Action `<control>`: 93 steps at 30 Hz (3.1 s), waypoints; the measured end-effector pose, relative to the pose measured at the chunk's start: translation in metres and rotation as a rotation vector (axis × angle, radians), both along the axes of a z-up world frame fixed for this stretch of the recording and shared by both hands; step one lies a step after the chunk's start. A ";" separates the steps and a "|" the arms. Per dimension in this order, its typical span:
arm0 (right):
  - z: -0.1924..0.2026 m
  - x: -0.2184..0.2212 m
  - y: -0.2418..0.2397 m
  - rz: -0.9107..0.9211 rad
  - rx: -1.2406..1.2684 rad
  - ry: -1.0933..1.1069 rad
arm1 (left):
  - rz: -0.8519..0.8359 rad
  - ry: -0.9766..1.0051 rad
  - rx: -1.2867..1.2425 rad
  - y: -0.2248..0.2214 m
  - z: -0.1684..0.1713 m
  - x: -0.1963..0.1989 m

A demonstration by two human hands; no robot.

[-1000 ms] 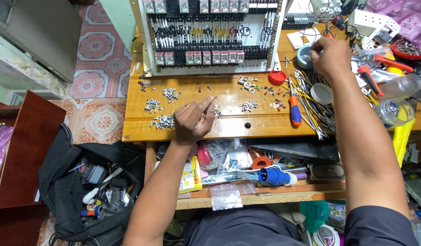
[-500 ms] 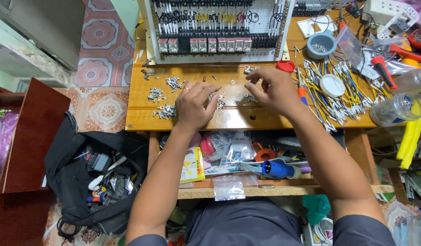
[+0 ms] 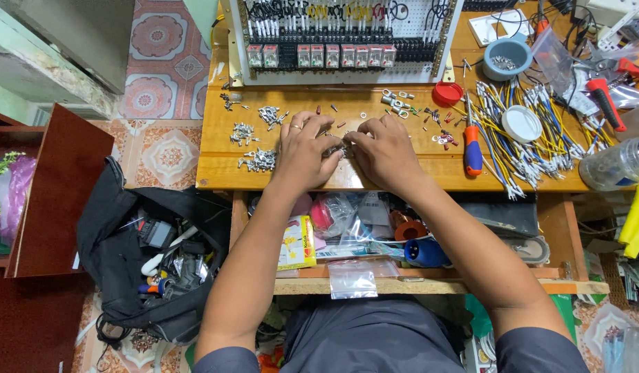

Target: Crimping terminals onto wires and sorting small electrical components on a workbench.

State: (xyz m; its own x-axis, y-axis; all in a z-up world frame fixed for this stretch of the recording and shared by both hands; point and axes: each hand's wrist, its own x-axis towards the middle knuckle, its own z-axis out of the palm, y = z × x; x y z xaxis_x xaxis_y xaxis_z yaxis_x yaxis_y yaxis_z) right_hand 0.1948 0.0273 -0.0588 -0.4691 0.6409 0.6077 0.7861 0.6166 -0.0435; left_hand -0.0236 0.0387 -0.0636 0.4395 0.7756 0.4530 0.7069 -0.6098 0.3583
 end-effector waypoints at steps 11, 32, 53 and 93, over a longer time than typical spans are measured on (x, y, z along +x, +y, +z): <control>-0.015 0.011 0.014 -0.090 -0.181 0.006 | 0.049 -0.095 0.098 0.006 -0.006 0.000; -0.007 0.011 -0.002 0.097 -0.113 0.226 | -0.100 -0.311 0.159 0.006 -0.009 0.014; 0.014 0.000 -0.026 0.120 -0.031 0.428 | -0.187 -0.476 -0.085 0.010 -0.007 0.010; 0.009 0.000 -0.032 0.115 -0.035 0.316 | -0.251 -0.368 0.063 -0.001 0.005 0.015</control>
State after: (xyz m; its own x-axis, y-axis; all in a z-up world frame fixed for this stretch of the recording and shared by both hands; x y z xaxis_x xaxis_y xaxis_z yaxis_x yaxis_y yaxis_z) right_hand 0.1944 -0.0046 -0.0494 -0.3315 0.6177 0.7131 0.6555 0.6944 -0.2967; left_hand -0.0086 0.0378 -0.0590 0.4114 0.6311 0.6576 0.3666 -0.7752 0.5145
